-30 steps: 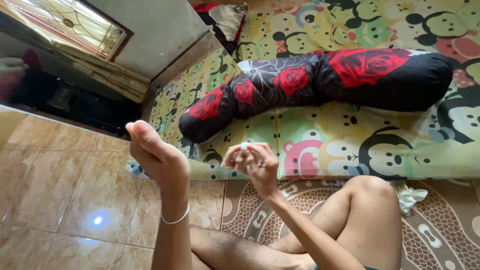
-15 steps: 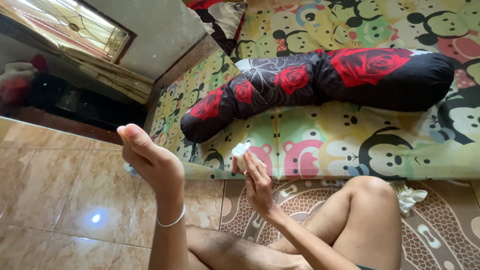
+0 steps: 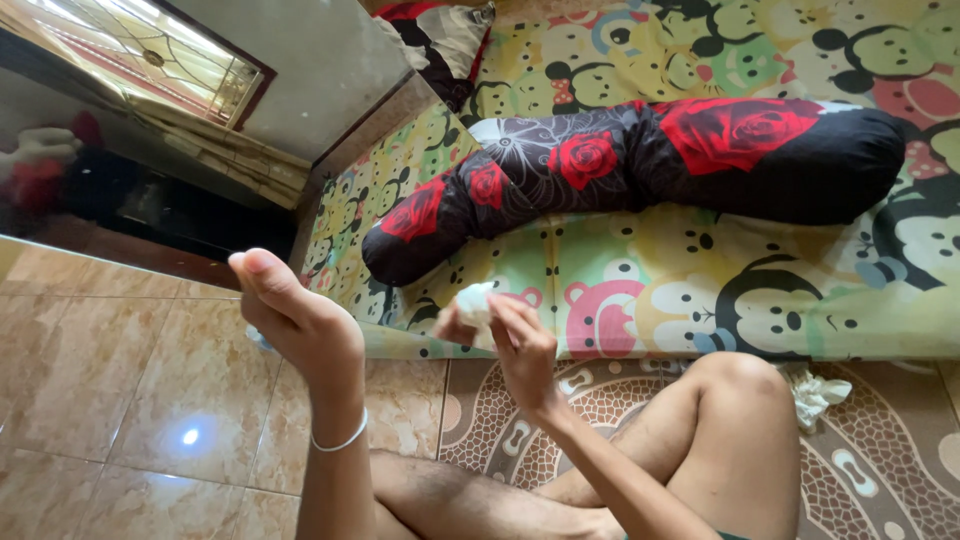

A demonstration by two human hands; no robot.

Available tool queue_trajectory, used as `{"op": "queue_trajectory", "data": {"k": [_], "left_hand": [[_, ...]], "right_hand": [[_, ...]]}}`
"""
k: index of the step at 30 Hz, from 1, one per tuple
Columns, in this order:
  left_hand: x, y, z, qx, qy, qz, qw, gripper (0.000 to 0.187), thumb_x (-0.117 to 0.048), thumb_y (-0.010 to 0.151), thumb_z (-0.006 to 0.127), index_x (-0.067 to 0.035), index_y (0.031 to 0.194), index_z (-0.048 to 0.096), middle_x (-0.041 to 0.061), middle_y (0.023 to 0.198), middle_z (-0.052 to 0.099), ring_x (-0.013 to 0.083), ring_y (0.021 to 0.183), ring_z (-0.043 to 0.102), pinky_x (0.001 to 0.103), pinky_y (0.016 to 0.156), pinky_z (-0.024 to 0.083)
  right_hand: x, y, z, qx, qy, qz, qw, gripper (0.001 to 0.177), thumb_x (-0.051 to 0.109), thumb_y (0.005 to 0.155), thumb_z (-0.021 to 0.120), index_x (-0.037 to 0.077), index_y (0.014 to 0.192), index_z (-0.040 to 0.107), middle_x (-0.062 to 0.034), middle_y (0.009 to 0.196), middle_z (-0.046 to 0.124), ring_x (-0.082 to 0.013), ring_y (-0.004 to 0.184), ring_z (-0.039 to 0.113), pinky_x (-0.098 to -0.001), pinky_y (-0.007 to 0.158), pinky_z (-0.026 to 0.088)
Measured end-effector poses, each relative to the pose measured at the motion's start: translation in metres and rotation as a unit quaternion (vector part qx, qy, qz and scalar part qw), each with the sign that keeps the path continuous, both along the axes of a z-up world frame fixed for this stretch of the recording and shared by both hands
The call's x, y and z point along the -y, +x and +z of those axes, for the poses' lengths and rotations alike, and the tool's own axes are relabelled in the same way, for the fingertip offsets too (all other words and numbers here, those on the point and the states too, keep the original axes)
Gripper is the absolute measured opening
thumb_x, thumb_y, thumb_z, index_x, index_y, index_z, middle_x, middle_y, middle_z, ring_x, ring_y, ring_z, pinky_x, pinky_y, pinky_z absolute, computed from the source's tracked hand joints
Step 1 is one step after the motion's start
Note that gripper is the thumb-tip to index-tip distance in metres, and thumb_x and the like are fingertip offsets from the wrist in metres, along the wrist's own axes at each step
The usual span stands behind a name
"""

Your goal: Cleaning a dark rectangular board and then wiping a large mirror with a tissue.

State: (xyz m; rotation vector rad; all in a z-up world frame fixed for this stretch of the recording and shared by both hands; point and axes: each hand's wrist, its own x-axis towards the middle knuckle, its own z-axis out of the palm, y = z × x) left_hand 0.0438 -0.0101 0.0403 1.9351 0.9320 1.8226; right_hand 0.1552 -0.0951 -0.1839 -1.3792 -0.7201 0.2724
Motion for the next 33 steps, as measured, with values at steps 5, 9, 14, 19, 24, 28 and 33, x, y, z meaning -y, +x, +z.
{"op": "queue_trajectory", "data": {"k": [5, 9, 14, 19, 24, 28, 33], "left_hand": [[-0.003, -0.006, -0.001, -0.002, -0.004, 0.008, 1.0, 0.048, -0.036, 0.12, 0.038, -0.003, 0.089, 0.024, 0.007, 0.081, 0.022, 0.0197, 0.077, 0.025, 0.04, 0.067, 0.027], [-0.025, -0.025, -0.027, -0.018, 0.024, 0.036, 0.999, 0.045, -0.038, 0.123, 0.038, 0.001, 0.102, 0.042, 0.008, 0.095, 0.045, 0.0214, 0.09, 0.04, 0.041, 0.084, 0.042], [-0.033, -0.054, -0.028, -0.066, 0.049, 0.035, 0.996, 0.049, -0.037, 0.125, 0.034, 0.006, 0.103, 0.042, 0.011, 0.102, 0.048, 0.0229, 0.095, 0.041, 0.043, 0.093, 0.043], [-0.033, -0.06, -0.014, -0.07, -0.005, 0.022, 0.997, 0.052, -0.04, 0.127, 0.036, 0.0, 0.094, 0.03, 0.008, 0.09, 0.029, 0.0212, 0.082, 0.028, 0.037, 0.08, 0.037], [-0.018, -0.051, 0.001, -0.098, -0.004, 0.029, 0.995, 0.049, -0.039, 0.125, 0.035, -0.005, 0.091, 0.029, 0.004, 0.083, 0.028, 0.0201, 0.08, 0.029, 0.038, 0.073, 0.031], [-0.011, -0.054, -0.005, -0.098, -0.012, 0.045, 0.994, 0.051, -0.042, 0.125, 0.036, -0.006, 0.09, 0.029, 0.004, 0.084, 0.027, 0.0204, 0.081, 0.028, 0.04, 0.077, 0.032], [-0.001, -0.051, -0.001, -0.075, -0.044, 0.059, 0.994, 0.036, -0.026, 0.119, 0.041, -0.005, 0.093, 0.029, 0.009, 0.088, 0.029, 0.0251, 0.075, 0.028, 0.041, 0.067, 0.027]], "right_hand": [[0.027, -0.015, 0.073, 0.226, 0.15, -0.022, 0.962, 0.02, 0.003, 0.089, 0.075, 0.005, 0.11, 0.073, -0.0126, 0.109, 0.07, -0.0228, 0.098, 0.071, -0.0324, 0.081, 0.062], [-0.002, 0.015, -0.025, 0.322, 0.064, -0.093, 0.94, 0.014, -0.003, 0.095, 0.069, 0.008, 0.102, 0.075, -0.0054, 0.098, 0.072, -0.0213, 0.087, 0.068, -0.0295, 0.072, 0.058], [0.004, 0.054, -0.152, 0.047, -0.089, -0.048, 0.994, 0.019, 0.0, 0.095, 0.06, 0.006, 0.106, 0.074, -0.0118, 0.1, 0.071, -0.0169, 0.083, 0.07, -0.0262, 0.068, 0.063], [0.012, 0.014, -0.033, -0.023, -0.047, 0.033, 0.998, 0.021, 0.003, 0.096, 0.062, 0.009, 0.11, 0.076, -0.0124, 0.101, 0.071, -0.018, 0.079, 0.071, -0.0262, 0.061, 0.062], [0.012, -0.014, 0.031, 0.179, 0.143, 0.036, 0.973, 0.023, -0.001, 0.09, 0.074, 0.003, 0.112, 0.071, -0.0112, 0.112, 0.068, -0.0213, 0.099, 0.07, -0.0306, 0.079, 0.065], [-0.008, 0.014, -0.061, 0.152, 0.1, 0.003, 0.983, 0.016, 0.0, 0.098, 0.065, 0.003, 0.112, 0.072, -0.0142, 0.115, 0.069, -0.0216, 0.096, 0.073, -0.0265, 0.068, 0.062], [-0.002, 0.048, -0.151, -0.063, -0.191, -0.083, 0.976, 0.021, 0.012, 0.1, 0.056, 0.003, 0.113, 0.07, -0.0142, 0.097, 0.076, -0.0177, 0.082, 0.074, -0.025, 0.067, 0.058]]}}
